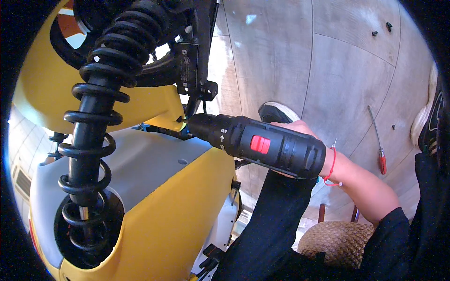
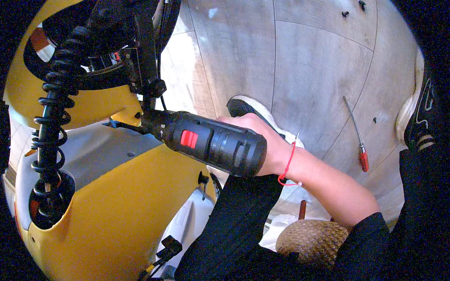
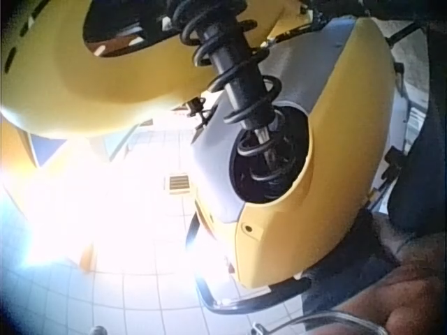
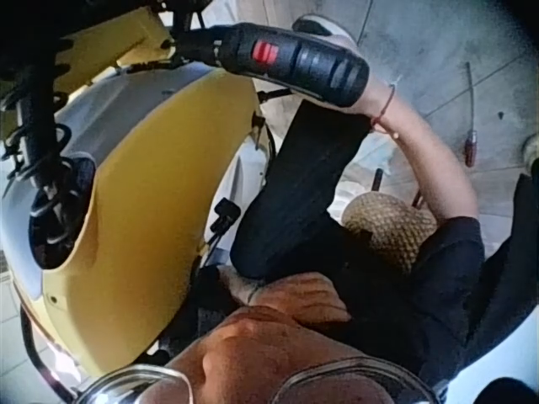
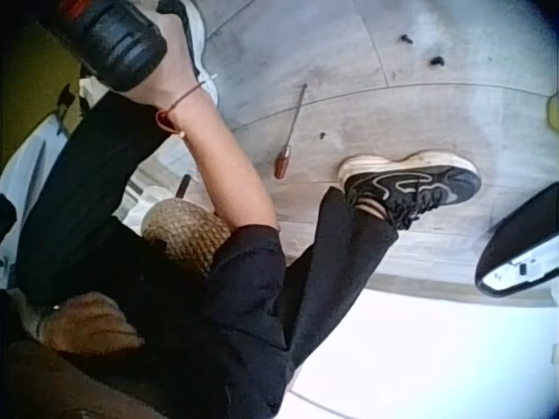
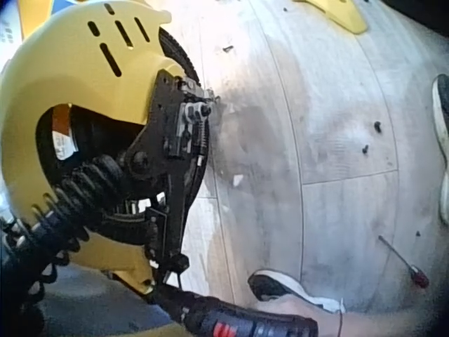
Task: Replacing and fastening plastic body panels on a yellow electric scooter using a power drill.
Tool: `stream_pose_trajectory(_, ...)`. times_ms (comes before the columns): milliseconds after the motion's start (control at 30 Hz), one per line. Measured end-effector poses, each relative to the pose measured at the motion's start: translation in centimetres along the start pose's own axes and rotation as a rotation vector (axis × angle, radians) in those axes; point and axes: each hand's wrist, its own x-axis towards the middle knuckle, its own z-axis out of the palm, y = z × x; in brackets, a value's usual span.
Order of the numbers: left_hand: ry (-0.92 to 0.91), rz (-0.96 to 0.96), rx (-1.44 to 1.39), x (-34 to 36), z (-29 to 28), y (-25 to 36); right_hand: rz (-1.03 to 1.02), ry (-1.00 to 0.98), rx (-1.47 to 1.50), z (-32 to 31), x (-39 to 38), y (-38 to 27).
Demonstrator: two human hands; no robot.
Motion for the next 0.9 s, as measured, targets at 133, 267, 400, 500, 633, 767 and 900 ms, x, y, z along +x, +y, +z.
stream_pose_trajectory(133,-0.011,0.018,-0.016,-0.1,-0.2,-0.3,-0.045,0.045,-0.029,0.4,0.4,0.7)
stream_pose_trajectory(267,-0.006,0.018,-0.018,-0.3,-0.1,-0.5,-0.086,-0.028,-0.580,-1.3,1.4,0.6)
stream_pose_trajectory(400,-0.010,0.017,-0.032,-0.5,0.1,-0.1,-0.213,-0.173,-0.864,-5.4,4.4,-1.7)
stream_pose_trajectory(500,-0.017,0.031,-0.037,-0.4,0.2,0.3,-0.312,-0.222,-0.956,-6.1,4.9,-2.7)
stream_pose_trajectory(633,-0.026,0.062,-0.041,0.1,0.8,1.1,-0.413,-0.138,-0.935,-5.3,3.9,-2.7)
stream_pose_trajectory(767,-0.032,0.076,-0.030,0.3,1.2,1.8,-0.346,-0.065,-0.820,-4.2,3.1,-1.8)
stream_pose_trajectory(900,-0.050,0.104,-0.034,0.5,1.3,2.4,-0.276,-0.103,-0.867,-4.5,2.9,-2.0)
